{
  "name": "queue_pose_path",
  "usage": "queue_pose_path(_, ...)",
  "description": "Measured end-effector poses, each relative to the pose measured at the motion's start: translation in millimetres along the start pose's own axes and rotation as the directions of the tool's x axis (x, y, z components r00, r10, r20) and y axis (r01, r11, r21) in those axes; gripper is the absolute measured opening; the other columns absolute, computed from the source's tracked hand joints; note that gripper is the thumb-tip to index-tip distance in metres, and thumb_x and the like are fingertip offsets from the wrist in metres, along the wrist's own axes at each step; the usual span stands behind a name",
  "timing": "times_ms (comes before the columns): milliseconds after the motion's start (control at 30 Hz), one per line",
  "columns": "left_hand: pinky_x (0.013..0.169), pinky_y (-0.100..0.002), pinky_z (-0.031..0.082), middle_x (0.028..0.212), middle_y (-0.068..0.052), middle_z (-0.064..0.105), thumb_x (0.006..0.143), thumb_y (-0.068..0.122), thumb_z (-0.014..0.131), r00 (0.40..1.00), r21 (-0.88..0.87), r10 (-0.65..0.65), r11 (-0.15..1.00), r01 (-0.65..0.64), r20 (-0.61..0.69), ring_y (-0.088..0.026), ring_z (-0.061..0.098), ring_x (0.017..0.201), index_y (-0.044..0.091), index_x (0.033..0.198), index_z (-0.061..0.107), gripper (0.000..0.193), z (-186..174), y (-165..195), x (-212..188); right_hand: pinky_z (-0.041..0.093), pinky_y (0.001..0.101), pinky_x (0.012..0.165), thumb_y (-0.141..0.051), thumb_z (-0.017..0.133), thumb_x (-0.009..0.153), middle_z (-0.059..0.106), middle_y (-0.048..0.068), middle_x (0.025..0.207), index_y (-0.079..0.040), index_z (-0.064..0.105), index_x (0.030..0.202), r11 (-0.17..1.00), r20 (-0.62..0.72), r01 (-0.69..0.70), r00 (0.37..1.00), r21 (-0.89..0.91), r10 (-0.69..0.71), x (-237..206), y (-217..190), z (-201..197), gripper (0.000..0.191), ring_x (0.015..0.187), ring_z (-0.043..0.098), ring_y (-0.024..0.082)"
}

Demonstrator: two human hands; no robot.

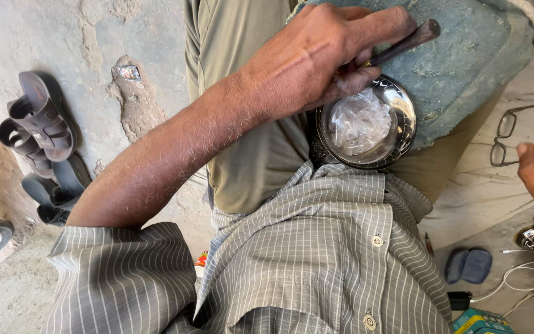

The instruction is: The person holds a small metal rod against a metal bowl resting on their lap and repeatedly strikes it with a wooden mallet. The person adjusts the rod's position occasionally while continuing to hammer.

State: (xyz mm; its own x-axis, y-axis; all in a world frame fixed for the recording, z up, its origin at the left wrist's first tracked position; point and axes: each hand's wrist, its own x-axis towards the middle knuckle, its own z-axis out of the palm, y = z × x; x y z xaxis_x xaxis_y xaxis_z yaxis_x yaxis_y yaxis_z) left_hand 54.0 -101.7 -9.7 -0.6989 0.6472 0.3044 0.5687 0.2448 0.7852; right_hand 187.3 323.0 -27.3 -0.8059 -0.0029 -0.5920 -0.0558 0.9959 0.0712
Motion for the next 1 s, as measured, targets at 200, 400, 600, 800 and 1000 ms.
queue_pose_path(200,0.075,-0.045,0.057,0.099,-0.013,0.067,0.096,0.007,0.081,0.999,-0.003,-0.017,1.0,0.017,0.028,-0.03,0.072,0.089,0.008,0.132,0.05,0.047,-1,2,4,0.057,0.0188,0.076,-0.03,0.044,0.122,0.068,0.002,0.096,-0.005,0.056,0.143,0.841,0.243,0.325,0.94,-0.432,-0.239,10,10,13,0.035,0.074,0.066,0.008)
queue_pose_path(400,0.079,-0.047,0.056,0.102,-0.013,0.066,0.097,0.006,0.079,0.999,-0.003,0.02,1.0,-0.02,0.027,-0.033,0.071,0.093,0.008,0.131,0.05,0.045,-1,-4,3,0.054,0.0178,0.087,-0.033,0.042,0.119,0.066,0.002,0.109,-0.003,0.052,0.15,0.496,0.347,0.416,0.91,-0.763,-0.229,7,-4,3,0.044,0.089,0.064,0.006)
queue_pose_path(600,0.08,-0.047,0.056,0.099,-0.013,0.067,0.094,0.004,0.078,0.998,-0.011,0.031,0.999,-0.031,0.049,-0.034,0.071,0.094,0.007,0.13,0.05,0.045,-2,-9,2,0.053,0.022,0.085,-0.033,0.049,0.118,0.064,0.007,0.104,-0.001,0.054,0.144,0.623,0.258,0.372,0.928,-0.688,-0.269,2,-6,-4,0.042,0.088,0.062,0.011)
queue_pose_path(800,0.076,-0.047,0.055,0.097,-0.013,0.068,0.091,0.005,0.08,0.999,-0.03,0.032,0.999,-0.031,0.044,-0.033,0.071,0.09,0.009,0.132,0.051,0.051,-3,-8,6,0.052,0.0263,0.084,-0.032,0.056,0.116,0.062,0.012,0.098,0.002,0.056,0.138,0.693,0.133,0.333,0.935,-0.64,-0.327,11,2,4,0.04,0.087,0.061,0.016)
queue_pose_path(1000,0.077,-0.047,0.055,0.097,-0.012,0.068,0.091,0.004,0.079,0.997,-0.044,0.014,0.999,-0.011,0.072,-0.033,0.071,0.091,0.009,0.129,0.051,0.048,-4,-10,5,0.05,0.0335,0.067,-0.028,0.058,0.121,0.061,0.016,0.079,0.005,0.062,0.115,0.982,0.105,-0.121,0.985,-0.146,0.137,24,-4,16,0.034,0.068,0.056,0.024)
